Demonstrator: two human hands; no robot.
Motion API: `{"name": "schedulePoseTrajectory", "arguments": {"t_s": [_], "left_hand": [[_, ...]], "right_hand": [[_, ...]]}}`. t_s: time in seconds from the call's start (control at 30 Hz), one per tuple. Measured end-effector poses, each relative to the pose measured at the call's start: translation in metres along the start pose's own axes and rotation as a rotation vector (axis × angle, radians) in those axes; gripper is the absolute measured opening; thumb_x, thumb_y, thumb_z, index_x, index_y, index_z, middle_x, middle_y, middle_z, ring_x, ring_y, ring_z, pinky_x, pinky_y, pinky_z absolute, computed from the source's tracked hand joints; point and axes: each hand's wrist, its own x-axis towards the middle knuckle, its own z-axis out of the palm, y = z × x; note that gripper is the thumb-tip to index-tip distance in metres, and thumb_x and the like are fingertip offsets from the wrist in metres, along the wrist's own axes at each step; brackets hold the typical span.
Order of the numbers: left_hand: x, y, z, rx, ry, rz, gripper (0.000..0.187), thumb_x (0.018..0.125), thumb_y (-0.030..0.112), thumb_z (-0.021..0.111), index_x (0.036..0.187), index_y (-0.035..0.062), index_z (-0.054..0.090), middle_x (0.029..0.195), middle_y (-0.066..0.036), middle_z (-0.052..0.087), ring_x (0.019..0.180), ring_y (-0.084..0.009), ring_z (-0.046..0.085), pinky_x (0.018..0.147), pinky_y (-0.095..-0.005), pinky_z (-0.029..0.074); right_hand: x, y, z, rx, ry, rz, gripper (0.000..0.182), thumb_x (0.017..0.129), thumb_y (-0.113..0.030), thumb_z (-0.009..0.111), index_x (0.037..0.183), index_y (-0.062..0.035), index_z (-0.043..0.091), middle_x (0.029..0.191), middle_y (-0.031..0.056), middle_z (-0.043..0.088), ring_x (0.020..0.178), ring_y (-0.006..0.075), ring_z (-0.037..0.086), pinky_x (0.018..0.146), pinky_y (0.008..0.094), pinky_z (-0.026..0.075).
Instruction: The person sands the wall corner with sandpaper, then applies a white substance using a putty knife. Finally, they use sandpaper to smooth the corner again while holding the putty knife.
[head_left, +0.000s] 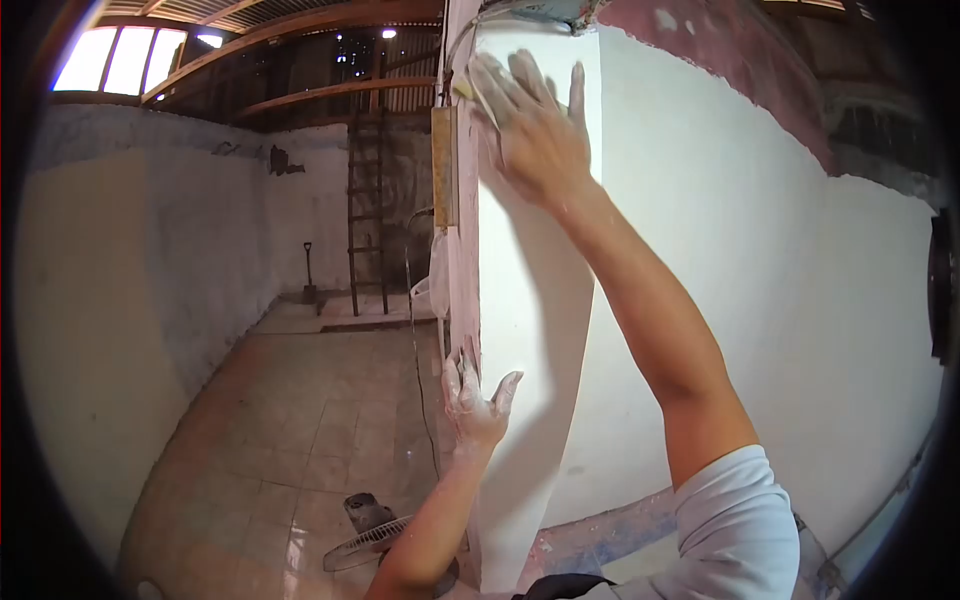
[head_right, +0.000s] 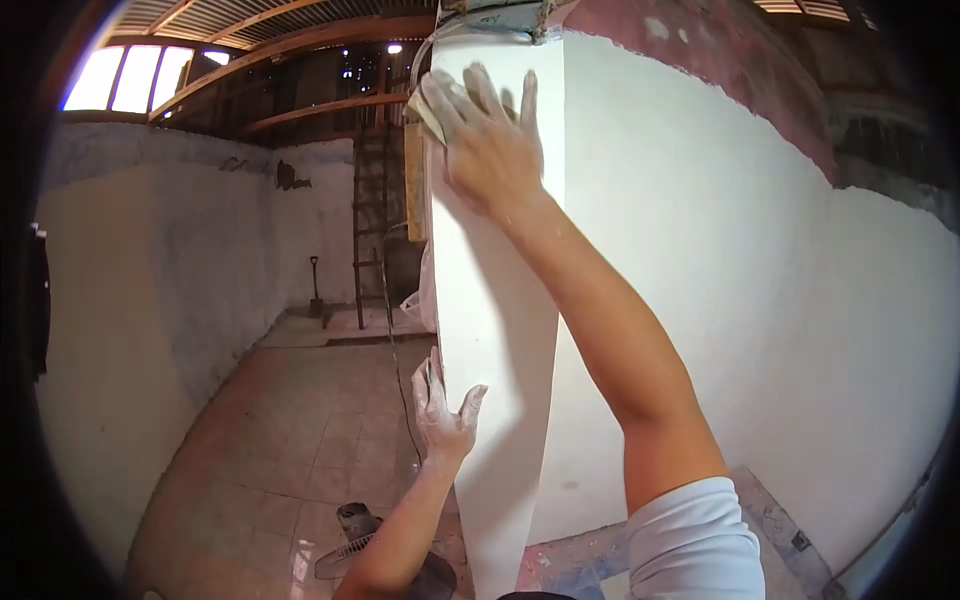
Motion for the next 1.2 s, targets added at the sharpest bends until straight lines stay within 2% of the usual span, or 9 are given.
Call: {"name": "schedulePoseTrajectory", "arguments": {"t_s": [0.1,0.27,0.4,0.5,0.6,0.7,0.87,1.0,1.2], "left_hand": [[-0.001,0.001,0.002,-0.012,0.009,-0.002,0.086,0.086,0.038,0.081,0.153,-0.001,0.044,0.136,-0.024,0.052,0.124,-0.0421,0.055,0.102,-0.0486,0.047],[0.002,0.001,-0.002,-0.057,0.009,0.053,0.084,0.087,0.036,0.081,0.151,-0.003,0.045,0.135,-0.024,0.052,0.122,-0.0416,0.056,0.101,-0.0471,0.048],[-0.001,-0.002,0.001,-0.048,0.023,0.033,0.084,0.087,0.036,0.081,0.151,-0.0032,0.045,0.134,-0.024,0.053,0.122,-0.0423,0.056,0.101,-0.0472,0.048],[-0.001,0.0,-0.003,0.017,-0.018,-0.004,0.084,0.086,0.037,0.081,0.151,-0.0028,0.045,0.136,-0.025,0.053,0.124,-0.0425,0.055,0.101,-0.0476,0.048],[-0.005,-0.005,0.004,0.049,0.006,0.008,0.084,0.087,0.037,0.08,0.151,-0.0028,0.045,0.136,-0.025,0.052,0.124,-0.0431,0.055,0.102,-0.0478,0.048],[-0.001,0.003,-0.002,0.002,-0.016,-0.016,0.085,0.087,0.038,0.081,0.152,-0.0022,0.045,0.138,-0.024,0.052,0.124,-0.0425,0.055,0.103,-0.0478,0.047],[-0.005,-0.001,0.0,0.002,-0.005,-0.016,0.085,0.086,0.037,0.081,0.153,-0.0014,0.044,0.136,-0.025,0.053,0.124,-0.0425,0.056,0.103,-0.0473,0.047],[-0.004,-0.001,0.001,-0.013,0.002,-0.002,0.081,0.087,0.037,0.08,0.151,-0.001,0.047,0.136,-0.027,0.052,0.126,-0.0437,0.054,0.104,-0.0481,0.046],[-0.005,0.001,-0.002,0.055,0.005,-0.017,0.084,0.085,0.045,0.08,0.149,-0.0018,0.05,0.134,-0.027,0.057,0.118,-0.045,0.057,0.101,-0.0503,0.045]], "right_hand": [[0.013,0.0,-0.002,-0.021,-0.018,0.008,0.055,0.108,-0.041,0.044,0.16,-0.0246,0.038,0.162,-0.0028,0.043,0.151,0.0234,0.036,0.124,0.0664,0.013],[-0.013,0.002,0.0,-0.002,-0.011,-0.028,0.055,0.109,-0.041,0.043,0.161,-0.0266,0.036,0.162,-0.0039,0.043,0.151,0.0282,0.036,0.123,0.0664,0.017],[0.011,0.021,0.012,0.027,0.144,0.119,0.048,0.104,-0.044,0.052,0.15,-0.0321,0.053,0.154,0.015,0.047,0.138,0.0385,0.048,0.108,0.0567,0.043],[-0.006,0.005,-0.016,0.114,-0.116,0.129,0.047,0.104,-0.042,0.054,0.15,-0.0348,0.053,0.15,0.0139,0.042,0.134,0.0387,0.046,0.106,0.0548,0.042],[-0.003,0.007,-0.004,-0.044,0.065,0.078,0.046,0.105,-0.043,0.051,0.15,-0.0378,0.052,0.152,0.0215,0.038,0.136,0.0391,0.042,0.109,0.0585,0.037],[0.022,0.008,0.005,0.028,0.03,0.151,0.043,0.107,-0.043,0.047,0.149,-0.037,0.053,0.153,0.0199,0.038,0.14,0.0394,0.039,0.113,0.0581,0.032],[-0.02,0.001,0.0,0.014,0.027,0.161,0.043,0.106,-0.042,0.049,0.149,-0.039,0.054,0.157,0.0181,0.033,0.143,0.0375,0.037,0.115,0.0588,0.028],[0.025,0.008,0.01,-0.028,0.086,0.163,0.044,0.106,-0.045,0.049,0.149,-0.0397,0.055,0.155,0.0194,0.041,0.141,0.0361,0.04,0.115,0.0583,0.029],[-0.008,0.005,0.0,-0.037,0.039,0.131,0.045,0.107,-0.046,0.047,0.151,-0.0424,0.051,0.155,0.0183,0.038,0.142,0.0379,0.039,0.115,0.0599,0.029]]}}
